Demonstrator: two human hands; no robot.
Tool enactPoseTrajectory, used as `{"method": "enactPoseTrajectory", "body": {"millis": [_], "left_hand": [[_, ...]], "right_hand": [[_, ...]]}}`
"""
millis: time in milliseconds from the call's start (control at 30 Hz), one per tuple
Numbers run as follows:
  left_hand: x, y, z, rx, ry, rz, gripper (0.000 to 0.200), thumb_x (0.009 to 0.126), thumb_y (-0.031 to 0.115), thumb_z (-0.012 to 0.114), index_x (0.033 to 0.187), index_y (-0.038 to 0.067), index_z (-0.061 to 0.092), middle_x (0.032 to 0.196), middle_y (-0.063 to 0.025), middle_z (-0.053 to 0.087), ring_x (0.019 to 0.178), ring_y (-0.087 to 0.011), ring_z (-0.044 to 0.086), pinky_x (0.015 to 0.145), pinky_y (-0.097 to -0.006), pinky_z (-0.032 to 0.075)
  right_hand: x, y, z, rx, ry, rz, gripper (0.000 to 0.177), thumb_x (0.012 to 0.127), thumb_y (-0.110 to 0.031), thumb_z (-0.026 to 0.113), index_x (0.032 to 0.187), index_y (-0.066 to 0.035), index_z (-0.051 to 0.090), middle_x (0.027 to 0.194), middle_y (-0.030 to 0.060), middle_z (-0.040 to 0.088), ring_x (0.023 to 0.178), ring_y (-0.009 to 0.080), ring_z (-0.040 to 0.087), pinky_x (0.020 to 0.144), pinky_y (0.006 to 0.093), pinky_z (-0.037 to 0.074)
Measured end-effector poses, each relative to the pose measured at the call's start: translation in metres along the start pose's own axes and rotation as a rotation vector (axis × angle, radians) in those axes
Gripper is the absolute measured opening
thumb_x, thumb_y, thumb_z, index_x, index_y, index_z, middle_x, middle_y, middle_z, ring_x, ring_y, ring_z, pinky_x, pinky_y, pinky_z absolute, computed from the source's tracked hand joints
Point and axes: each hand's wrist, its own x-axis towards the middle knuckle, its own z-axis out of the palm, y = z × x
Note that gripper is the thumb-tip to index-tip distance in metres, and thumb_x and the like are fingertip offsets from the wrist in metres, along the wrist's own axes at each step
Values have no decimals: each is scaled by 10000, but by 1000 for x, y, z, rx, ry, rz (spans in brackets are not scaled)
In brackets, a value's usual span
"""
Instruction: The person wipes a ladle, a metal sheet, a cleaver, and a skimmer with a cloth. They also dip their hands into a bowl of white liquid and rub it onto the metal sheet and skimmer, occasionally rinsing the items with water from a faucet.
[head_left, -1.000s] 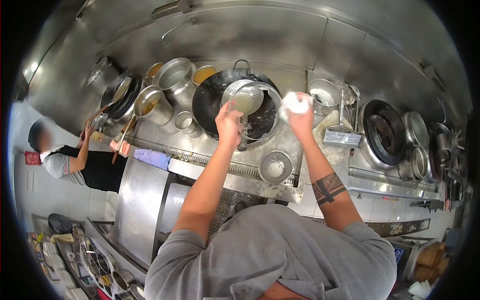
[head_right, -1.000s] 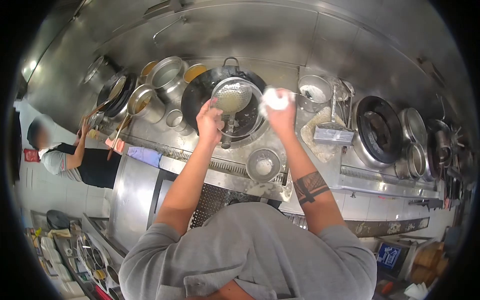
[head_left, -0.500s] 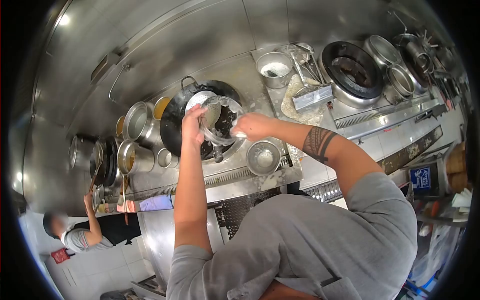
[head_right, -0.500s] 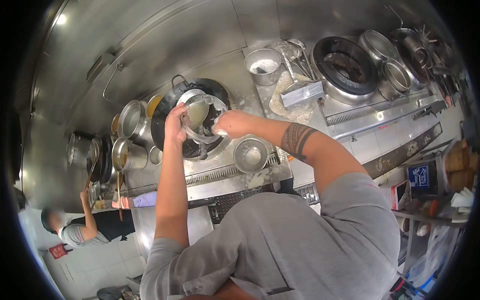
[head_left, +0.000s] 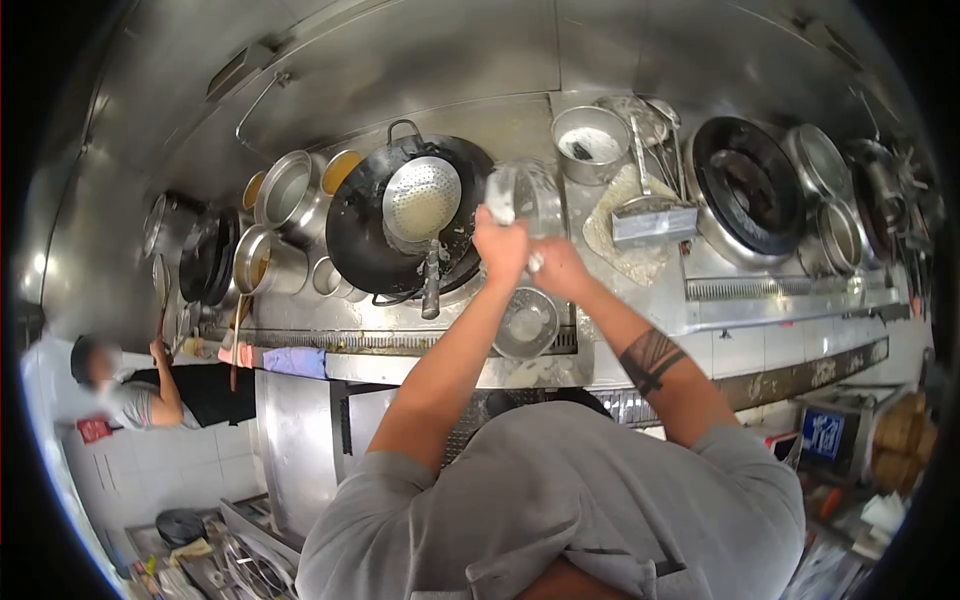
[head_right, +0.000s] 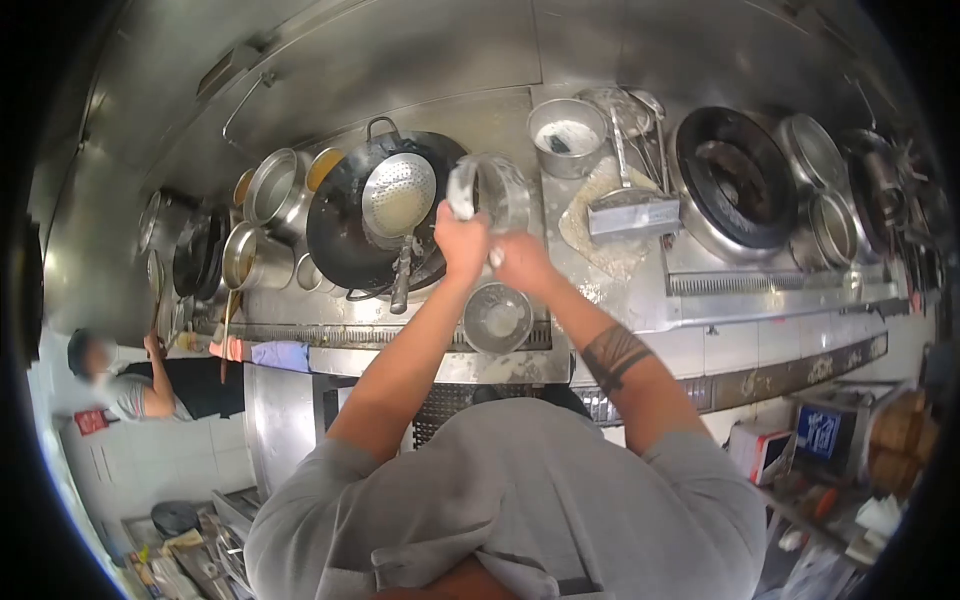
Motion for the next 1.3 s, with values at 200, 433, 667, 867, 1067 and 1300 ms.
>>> {"method": "enactPoseTrajectory", "body": {"millis": [200, 433, 667, 867, 1067, 1300], "left_hand": [[64, 20, 7, -286, -502, -387, 483, 727, 147, 787, 1133, -84, 666, 1054, -235, 721, 956, -252, 708, 856, -350, 527], [68, 31, -37, 463, -615, 205, 425, 889, 352, 701, 1230, 97, 699, 1197, -182, 686, 1072, -334, 675, 930, -423, 528], [85, -66, -106, 1211, -514, -109, 387, 851, 273, 624, 1124, 18, 724, 1168, -223, 707, 1113, -360, 680, 970, -478, 516], [100, -84, -115, 1250, -706, -288, 403, 842, 276, 648, 1143, 19, 724, 1193, -199, 714, 1136, -341, 686, 954, -458, 537], [102, -64, -138, 1132, -643, -339, 392, 828, 245, 629, 1089, -32, 721, 1150, -257, 703, 1117, -393, 677, 974, -461, 536], [80, -63, -156, 837, -602, -263, 411, 827, 284, 636, 971, -97, 691, 945, -304, 705, 949, -407, 709, 871, -463, 548]], "right_hand": [[-25, 59, -40, -215, -160, -44, 562, 665, -39, 709, 1206, -191, 717, 929, 162, 704, 979, 353, 664, 969, 490, 492], [-13, 134, -145, -452, 30, 43, 368, 770, -94, 692, 1132, -150, 728, 960, 163, 713, 978, 368, 671, 887, 477, 532], [-10, 233, -156, -549, -75, 368, 318, 795, -124, 633, 1095, -93, 735, 1037, 210, 715, 1024, 398, 670, 890, 498, 536], [53, 178, -182, -663, -335, 592, 380, 789, -255, 627, 1092, -42, 713, 1123, 225, 707, 1081, 391, 674, 911, 503, 539], [142, 266, -107, -454, -76, 239, 558, 826, -255, 626, 1310, 21, 591, 1185, 284, 674, 1110, 458, 644, 970, 509, 508], [195, 388, -33, -571, -692, 516, 492, 909, -273, 526, 1238, 70, 654, 1306, 301, 617, 1274, 433, 567, 1073, 500, 437]]}}
